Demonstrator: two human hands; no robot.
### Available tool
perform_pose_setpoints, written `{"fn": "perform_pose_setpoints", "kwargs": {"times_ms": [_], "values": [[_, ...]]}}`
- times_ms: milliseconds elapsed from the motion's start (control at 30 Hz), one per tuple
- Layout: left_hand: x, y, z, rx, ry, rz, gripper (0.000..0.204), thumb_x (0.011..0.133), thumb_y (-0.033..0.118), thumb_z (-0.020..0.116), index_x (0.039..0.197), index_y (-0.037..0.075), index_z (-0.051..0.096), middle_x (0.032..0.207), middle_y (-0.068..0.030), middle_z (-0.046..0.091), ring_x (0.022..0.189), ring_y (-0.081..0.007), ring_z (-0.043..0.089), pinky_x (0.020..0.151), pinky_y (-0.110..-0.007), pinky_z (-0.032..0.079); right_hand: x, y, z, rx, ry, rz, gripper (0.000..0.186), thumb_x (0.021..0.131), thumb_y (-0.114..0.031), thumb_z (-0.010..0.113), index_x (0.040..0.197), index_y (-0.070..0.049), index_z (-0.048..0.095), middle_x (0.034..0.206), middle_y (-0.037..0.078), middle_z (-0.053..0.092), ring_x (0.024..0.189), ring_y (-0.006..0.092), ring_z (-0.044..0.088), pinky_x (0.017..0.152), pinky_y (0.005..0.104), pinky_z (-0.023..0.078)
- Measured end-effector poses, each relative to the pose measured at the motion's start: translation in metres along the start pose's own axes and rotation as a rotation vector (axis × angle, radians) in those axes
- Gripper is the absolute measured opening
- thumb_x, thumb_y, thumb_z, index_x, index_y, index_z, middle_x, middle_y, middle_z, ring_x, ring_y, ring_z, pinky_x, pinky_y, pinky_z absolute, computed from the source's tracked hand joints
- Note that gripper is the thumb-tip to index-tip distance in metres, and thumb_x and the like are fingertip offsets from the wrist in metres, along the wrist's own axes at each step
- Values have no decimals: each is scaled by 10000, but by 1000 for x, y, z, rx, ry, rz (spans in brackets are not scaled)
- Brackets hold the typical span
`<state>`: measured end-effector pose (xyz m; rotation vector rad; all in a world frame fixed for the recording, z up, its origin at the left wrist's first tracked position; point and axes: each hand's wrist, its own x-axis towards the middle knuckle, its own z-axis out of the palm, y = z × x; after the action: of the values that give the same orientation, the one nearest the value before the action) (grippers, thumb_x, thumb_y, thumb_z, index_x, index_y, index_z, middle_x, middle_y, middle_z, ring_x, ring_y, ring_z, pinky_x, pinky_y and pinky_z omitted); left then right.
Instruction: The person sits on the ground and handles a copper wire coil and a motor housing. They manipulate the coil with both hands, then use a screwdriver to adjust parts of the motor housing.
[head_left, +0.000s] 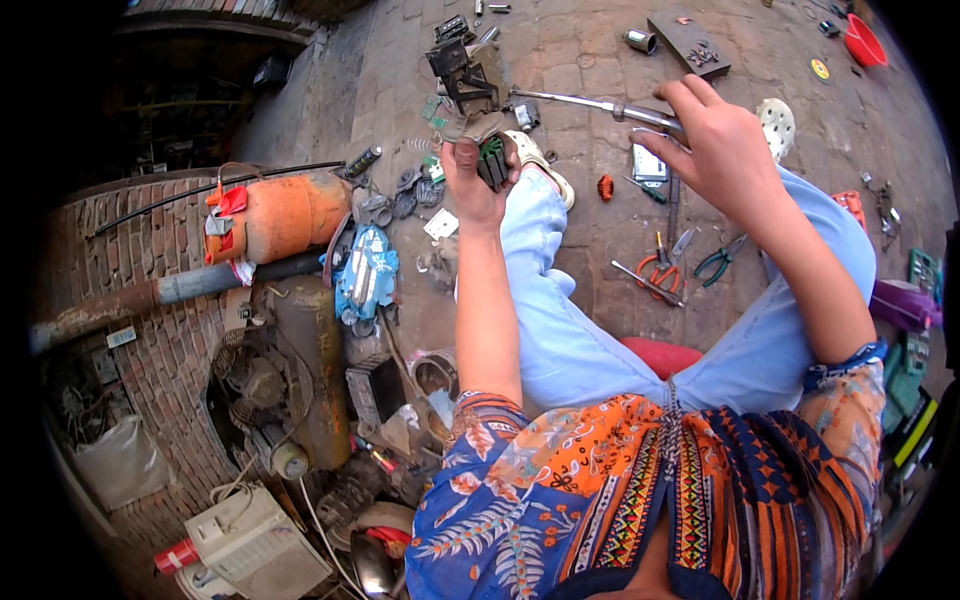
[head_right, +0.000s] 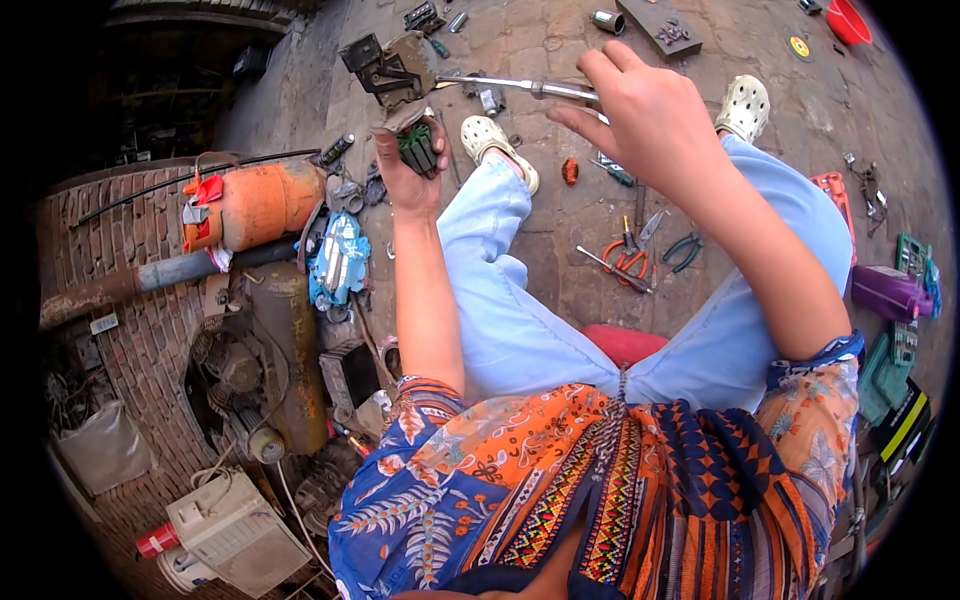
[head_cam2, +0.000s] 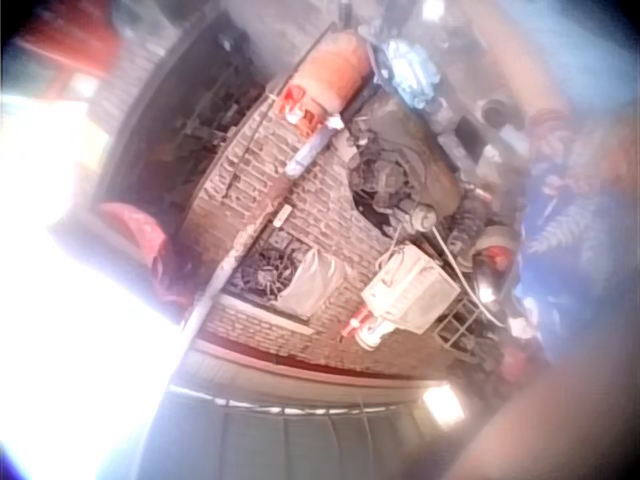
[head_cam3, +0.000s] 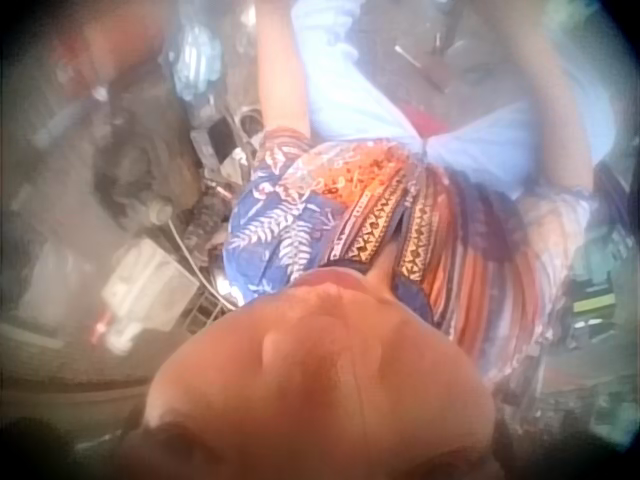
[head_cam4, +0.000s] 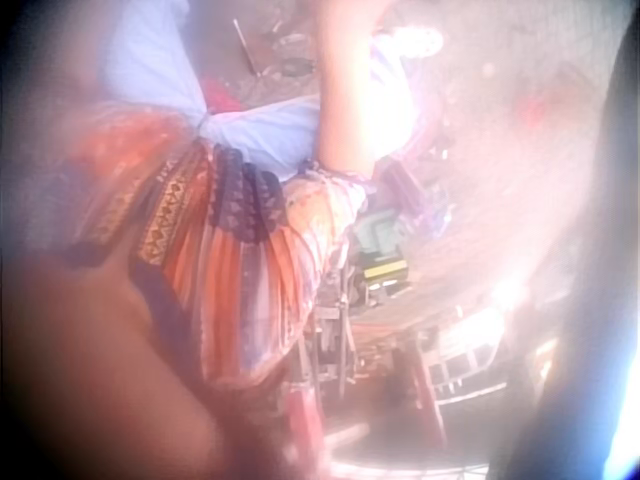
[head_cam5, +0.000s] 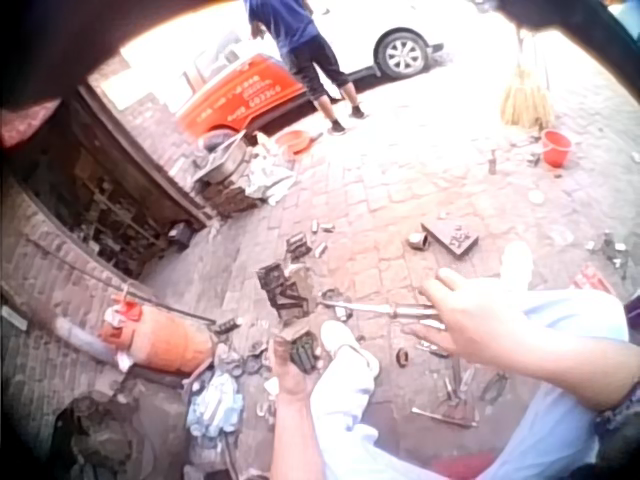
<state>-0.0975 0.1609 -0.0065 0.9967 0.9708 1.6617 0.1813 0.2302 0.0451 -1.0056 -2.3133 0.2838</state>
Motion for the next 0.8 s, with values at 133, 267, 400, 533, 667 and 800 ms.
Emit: {"fn": "perform_pose_setpoints", "kwargs": {"times_ms": [133, 267, 400, 533, 667, 800], "values": [[0, -1, 2, 2, 7, 21, 624, 821, 581, 618, 1079, 17, 558, 807, -73, 585, 626, -160, 536, 436, -255, 411, 0, 7, 3, -48, 13, -65, 315, 773, -229, 707, 915, -33, 505, 872, 98, 543, 712, 320, 603, 587, 403, 488], [-1, 0, 8, 22, 24, 15, 614, 817, 581, 623, 1063, 22, 568, 811, -74, 589, 629, -163, 545, 436, -256, 415, 0, 2, -2, -22, 20, -24, 321, 773, -237, 708, 909, -32, 502, 871, 106, 546, 716, 326, 603, 594, 411, 488], [-1, -2, 8, 33, 14, 21, 613, 813, 584, 624, 1046, 20, 572, 810, -74, 590, 631, -167, 550, 435, -260, 419, 1, 0, 2, -41, 50, -13, 324, 762, -228, 717, 911, -32, 506, 879, 103, 557, 716, 323, 605, 601, 412, 491], [-1, 1, 13, 48, 20, 20, 610, 812, 586, 624, 1015, 13, 570, 791, -74, 585, 627, -171, 551, 436, -264, 422, 0, 12, 11, -93, 34, -51, 331, 751, -217, 726, 915, -29, 507, 904, 112, 571, 739, 316, 612, 616, 409, 496], [0, -2, 12, 68, 29, 20, 611, 811, 585, 626, 982, 2, 558, 750, -88, 571, 605, -172, 547, 434, -267, 424, 1, 11, 6, -106, 43, -118, 339, 754, -211, 723, 926, -23, 499, 928, 126, 571, 764, 319, 615, 627, 411, 497], [2, -2, 16, 41, -3, 31, 575, 802, 507, 684, 1030, 2, 527, 723, -92, 573, 563, -164, 559, 412, -265, 433, 1, 3, 6, -59, -1, 14, 334, 766, -194, 711, 932, -16, 482, 923, 130, 556, 765, 335, 611, 627, 419, 495]]}}
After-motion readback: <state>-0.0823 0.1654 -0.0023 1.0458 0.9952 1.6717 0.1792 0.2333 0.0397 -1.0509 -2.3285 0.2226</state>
